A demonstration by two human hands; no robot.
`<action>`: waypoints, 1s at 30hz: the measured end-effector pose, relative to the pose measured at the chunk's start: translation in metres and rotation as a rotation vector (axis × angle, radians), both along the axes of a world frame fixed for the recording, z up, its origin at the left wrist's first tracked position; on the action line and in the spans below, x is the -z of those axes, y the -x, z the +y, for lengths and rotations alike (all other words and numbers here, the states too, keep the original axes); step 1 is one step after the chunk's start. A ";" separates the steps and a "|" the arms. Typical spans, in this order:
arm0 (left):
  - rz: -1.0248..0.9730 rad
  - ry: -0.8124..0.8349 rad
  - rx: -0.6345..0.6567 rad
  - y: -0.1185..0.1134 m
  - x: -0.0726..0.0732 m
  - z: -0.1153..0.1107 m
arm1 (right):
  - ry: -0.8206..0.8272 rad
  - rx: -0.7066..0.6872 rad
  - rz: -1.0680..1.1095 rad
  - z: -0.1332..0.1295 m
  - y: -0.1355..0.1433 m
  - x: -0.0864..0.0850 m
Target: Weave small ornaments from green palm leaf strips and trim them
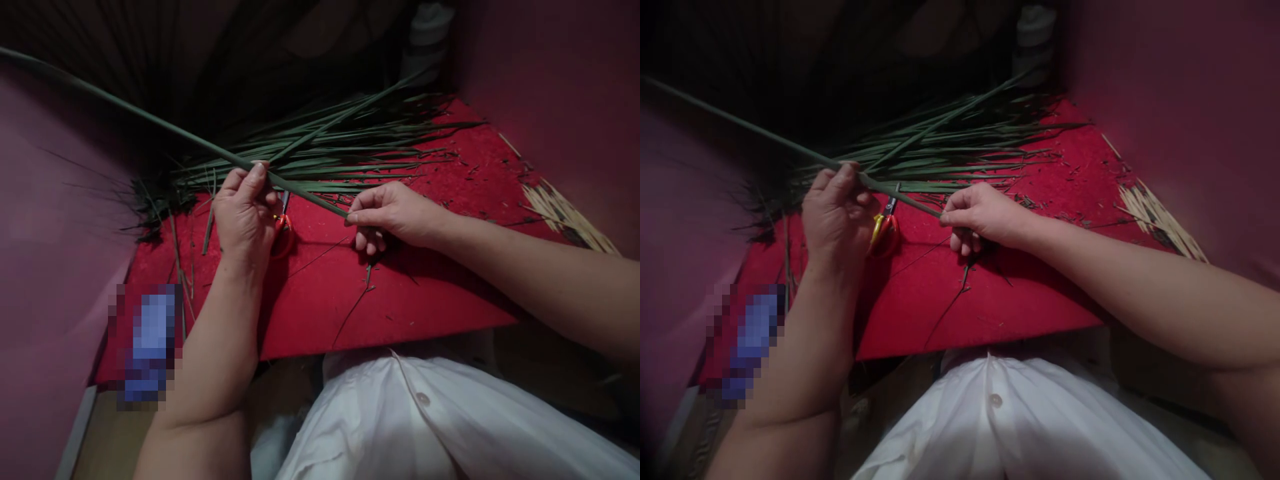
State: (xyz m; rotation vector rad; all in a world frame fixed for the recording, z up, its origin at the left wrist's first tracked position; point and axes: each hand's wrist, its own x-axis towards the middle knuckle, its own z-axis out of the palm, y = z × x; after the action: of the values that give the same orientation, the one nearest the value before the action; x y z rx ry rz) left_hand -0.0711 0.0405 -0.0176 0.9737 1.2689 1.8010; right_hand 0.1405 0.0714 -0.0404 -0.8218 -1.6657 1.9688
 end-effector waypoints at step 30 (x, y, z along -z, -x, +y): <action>-0.007 0.119 0.065 -0.006 0.012 0.004 | -0.193 0.138 -0.094 0.027 -0.019 -0.015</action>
State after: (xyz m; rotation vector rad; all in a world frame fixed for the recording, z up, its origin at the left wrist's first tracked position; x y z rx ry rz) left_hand -0.0652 0.0448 -0.0294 0.9308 1.3093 1.6592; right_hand 0.1592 0.0986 -0.0251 -0.9406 -1.7687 1.6717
